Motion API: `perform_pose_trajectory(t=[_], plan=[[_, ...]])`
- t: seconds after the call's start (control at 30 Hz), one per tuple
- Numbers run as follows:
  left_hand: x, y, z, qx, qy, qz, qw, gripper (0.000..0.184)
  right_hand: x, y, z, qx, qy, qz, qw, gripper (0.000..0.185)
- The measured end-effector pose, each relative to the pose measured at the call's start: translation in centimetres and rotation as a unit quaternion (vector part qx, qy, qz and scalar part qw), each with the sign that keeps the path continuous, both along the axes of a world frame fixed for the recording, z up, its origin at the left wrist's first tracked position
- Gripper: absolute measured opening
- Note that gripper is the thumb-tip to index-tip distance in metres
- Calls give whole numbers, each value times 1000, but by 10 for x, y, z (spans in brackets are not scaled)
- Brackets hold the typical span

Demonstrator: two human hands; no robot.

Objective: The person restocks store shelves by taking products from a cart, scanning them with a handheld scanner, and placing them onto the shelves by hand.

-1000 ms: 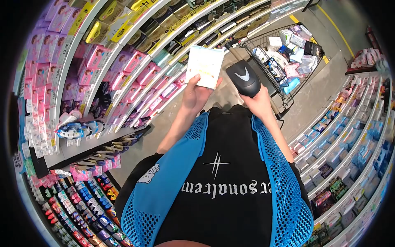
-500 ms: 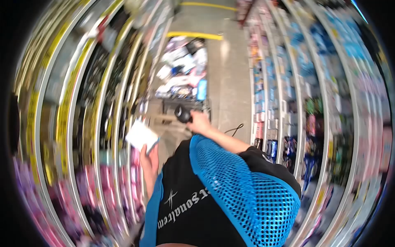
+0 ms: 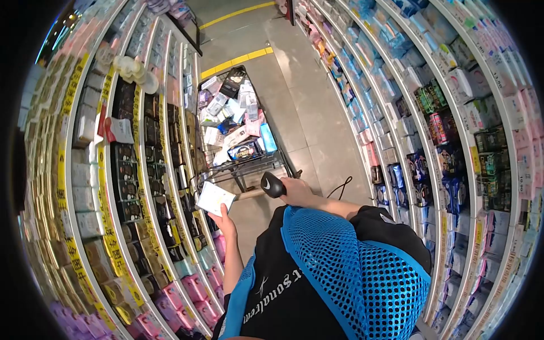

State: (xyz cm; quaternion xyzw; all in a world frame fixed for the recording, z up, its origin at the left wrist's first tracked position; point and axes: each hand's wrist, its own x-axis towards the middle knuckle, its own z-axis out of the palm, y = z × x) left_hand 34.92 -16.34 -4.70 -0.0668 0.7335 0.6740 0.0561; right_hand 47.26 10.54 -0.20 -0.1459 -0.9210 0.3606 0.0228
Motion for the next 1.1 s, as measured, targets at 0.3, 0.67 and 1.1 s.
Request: perform_pose_trajectory(t=[0.3,0.67,1.1], plan=[[-47,49,0,-88,44,-48,994,49,-17,52,18,-9,40,-81,996,45],[-100,96,9,-180,86,-58,978,58,-48,112,26,-3,-41,-164,986,42],[-148,147,-9,-466,123,-111,869,68,-101,118,34,-19,-66,-163,984,39]])
